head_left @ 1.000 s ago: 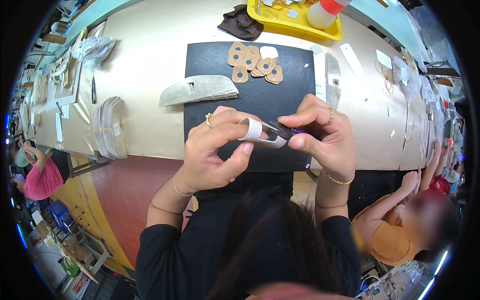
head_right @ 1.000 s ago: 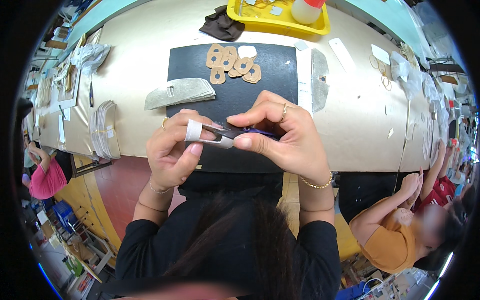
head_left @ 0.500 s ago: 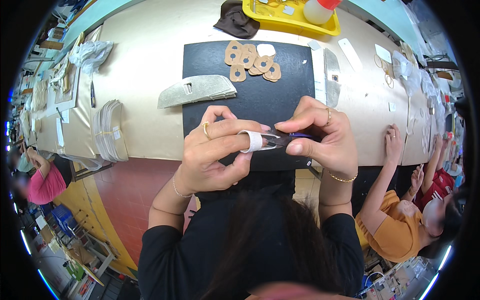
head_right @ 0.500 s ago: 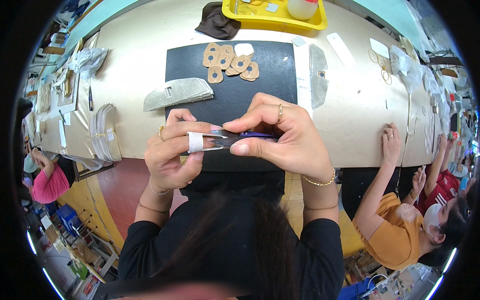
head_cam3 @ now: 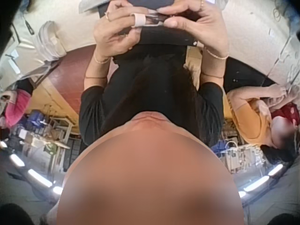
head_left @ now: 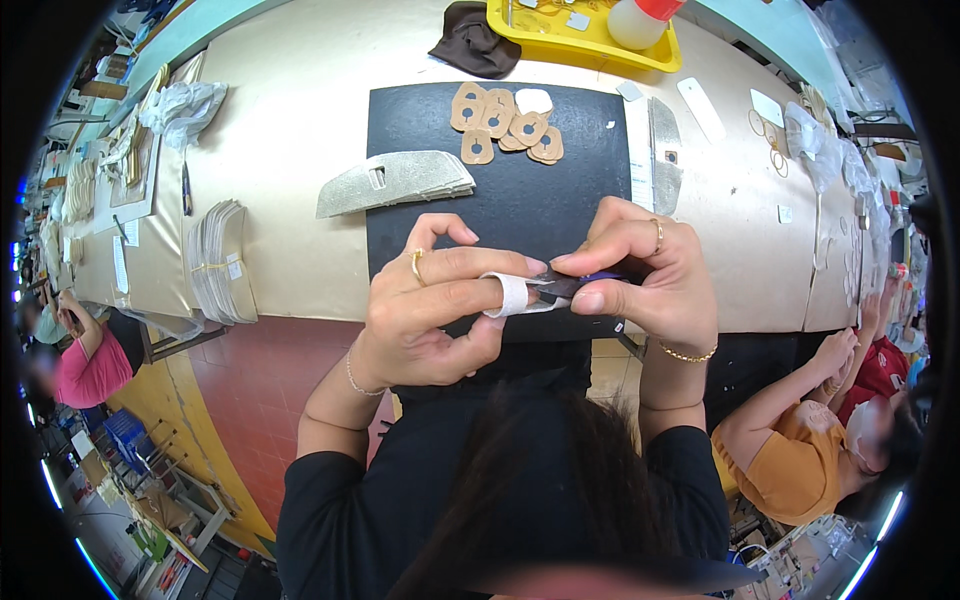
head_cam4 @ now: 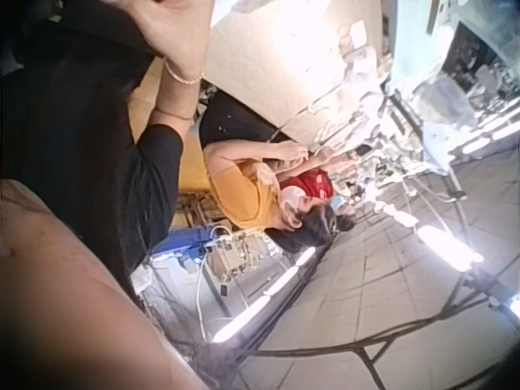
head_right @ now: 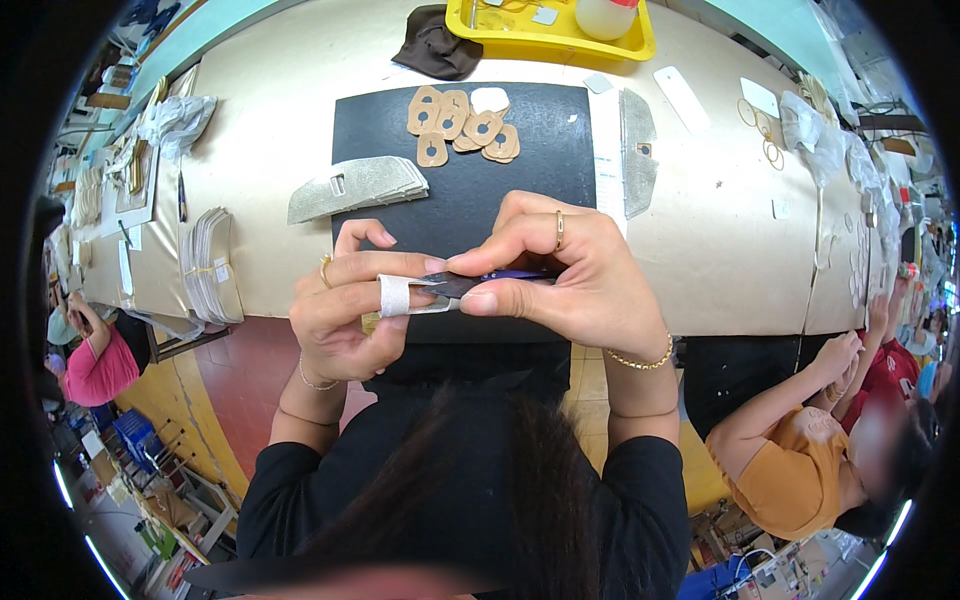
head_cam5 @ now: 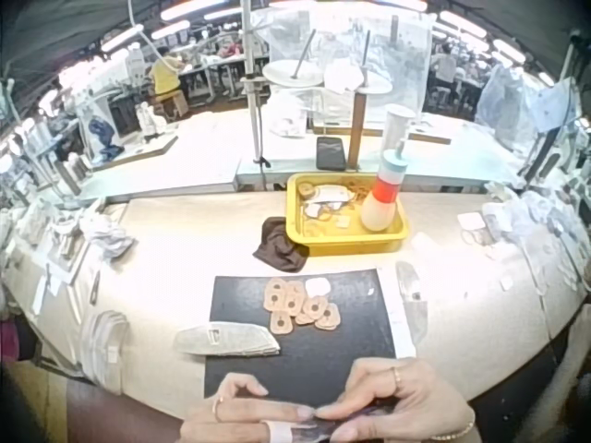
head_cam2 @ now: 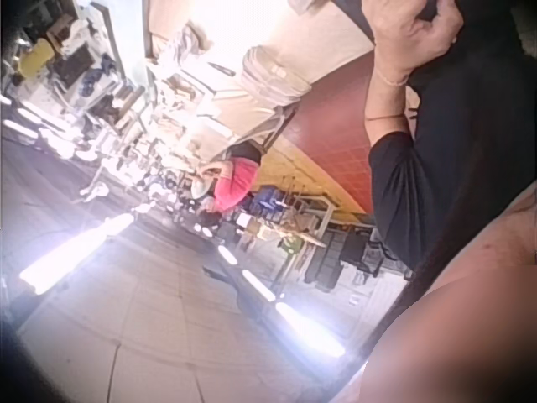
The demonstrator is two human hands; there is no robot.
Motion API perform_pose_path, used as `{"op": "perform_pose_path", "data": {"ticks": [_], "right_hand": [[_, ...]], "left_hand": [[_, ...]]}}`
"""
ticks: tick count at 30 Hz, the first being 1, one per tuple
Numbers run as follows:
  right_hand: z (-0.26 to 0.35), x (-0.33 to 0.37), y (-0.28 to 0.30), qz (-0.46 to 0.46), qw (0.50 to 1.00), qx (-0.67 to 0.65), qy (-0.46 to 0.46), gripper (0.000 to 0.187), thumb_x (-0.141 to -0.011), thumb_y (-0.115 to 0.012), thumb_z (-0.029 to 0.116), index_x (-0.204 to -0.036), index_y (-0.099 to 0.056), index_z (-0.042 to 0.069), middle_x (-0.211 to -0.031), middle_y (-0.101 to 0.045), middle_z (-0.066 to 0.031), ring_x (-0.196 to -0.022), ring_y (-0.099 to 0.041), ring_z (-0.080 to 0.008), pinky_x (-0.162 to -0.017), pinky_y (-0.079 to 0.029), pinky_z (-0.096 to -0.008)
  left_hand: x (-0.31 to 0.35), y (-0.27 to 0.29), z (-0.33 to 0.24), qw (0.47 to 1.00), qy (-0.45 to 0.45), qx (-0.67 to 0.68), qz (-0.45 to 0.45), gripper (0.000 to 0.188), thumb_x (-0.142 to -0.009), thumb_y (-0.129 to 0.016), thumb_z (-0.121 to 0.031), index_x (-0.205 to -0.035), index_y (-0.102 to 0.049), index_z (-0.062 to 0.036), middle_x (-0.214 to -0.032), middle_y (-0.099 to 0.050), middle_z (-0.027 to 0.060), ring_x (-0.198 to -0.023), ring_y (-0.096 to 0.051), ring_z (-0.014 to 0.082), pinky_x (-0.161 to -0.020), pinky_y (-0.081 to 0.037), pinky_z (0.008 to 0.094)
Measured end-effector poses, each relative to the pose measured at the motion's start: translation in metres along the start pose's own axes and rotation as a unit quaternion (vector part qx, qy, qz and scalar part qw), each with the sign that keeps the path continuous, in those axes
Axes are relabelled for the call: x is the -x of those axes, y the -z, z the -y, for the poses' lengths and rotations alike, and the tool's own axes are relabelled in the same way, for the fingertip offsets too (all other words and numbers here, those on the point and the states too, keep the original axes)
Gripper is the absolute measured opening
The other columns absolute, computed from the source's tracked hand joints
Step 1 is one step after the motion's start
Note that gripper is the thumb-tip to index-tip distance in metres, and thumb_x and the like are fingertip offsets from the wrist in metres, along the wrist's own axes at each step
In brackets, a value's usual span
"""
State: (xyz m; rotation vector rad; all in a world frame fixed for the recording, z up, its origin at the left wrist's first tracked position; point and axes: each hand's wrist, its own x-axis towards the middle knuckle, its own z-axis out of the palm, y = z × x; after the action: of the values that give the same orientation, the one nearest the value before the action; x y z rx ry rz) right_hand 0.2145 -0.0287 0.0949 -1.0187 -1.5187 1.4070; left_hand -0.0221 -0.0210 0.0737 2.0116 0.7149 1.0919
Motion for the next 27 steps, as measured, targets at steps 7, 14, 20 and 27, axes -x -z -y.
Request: {"op": "perform_pose_path", "data": {"ticks": [7, 14, 20, 27], "right_hand": [[0.000, -0.001, 0.000, 0.002, 0.999, -0.031, -0.009, 0.022, -0.072, -0.085, 0.010, -0.094, -0.078, 0.006, -0.076, -0.061, 0.0004, -0.070, -0.054, -0.0092, -0.064, -0.041, -0.0230], [0.002, -0.004, 0.000, 0.009, 1.000, -0.022, -0.006, 0.022, -0.074, -0.084, 0.009, -0.094, -0.078, 0.006, -0.076, -0.061, 0.0004, -0.072, -0.056, -0.0091, -0.065, -0.042, -0.0227], [-0.017, -0.011, 0.002, -0.079, 0.995, 0.041, -0.040, 0.018, -0.080, -0.080, 0.010, -0.095, -0.075, 0.003, -0.079, -0.060, -0.0010, -0.072, -0.055, -0.0086, -0.065, -0.043, -0.0234], [-0.086, -0.067, 0.001, -0.169, 0.927, 0.327, 0.071, 0.040, -0.079, -0.082, 0.020, -0.113, -0.069, 0.003, -0.088, -0.056, -0.0022, -0.075, -0.056, -0.0128, -0.068, -0.047, -0.0257]], "left_hand": [[0.000, 0.001, -0.004, 1.000, 0.017, 0.011, 0.009, 0.021, -0.070, -0.061, -0.001, -0.086, -0.075, -0.0048, -0.098, -0.075, 0.0117, -0.087, -0.070, 0.0173, -0.090, -0.042, 0.0415], [-0.001, 0.001, 0.002, 1.000, -0.004, 0.006, 0.010, 0.027, -0.066, -0.065, 0.002, -0.087, -0.074, -0.0107, -0.105, -0.074, 0.0033, -0.080, -0.067, 0.0128, -0.087, -0.042, 0.0344], [0.001, 0.000, 0.004, 0.998, 0.037, -0.013, 0.043, 0.020, -0.074, -0.071, -0.003, -0.093, -0.071, -0.0076, -0.102, -0.073, 0.0047, -0.084, -0.067, 0.0166, -0.086, -0.042, 0.0351], [0.010, 0.008, 0.009, 0.976, 0.137, 0.045, 0.163, 0.040, -0.096, -0.055, -0.038, -0.094, -0.071, -0.0015, -0.096, -0.070, 0.0137, -0.089, -0.064, 0.0310, -0.087, -0.043, 0.0370]]}}
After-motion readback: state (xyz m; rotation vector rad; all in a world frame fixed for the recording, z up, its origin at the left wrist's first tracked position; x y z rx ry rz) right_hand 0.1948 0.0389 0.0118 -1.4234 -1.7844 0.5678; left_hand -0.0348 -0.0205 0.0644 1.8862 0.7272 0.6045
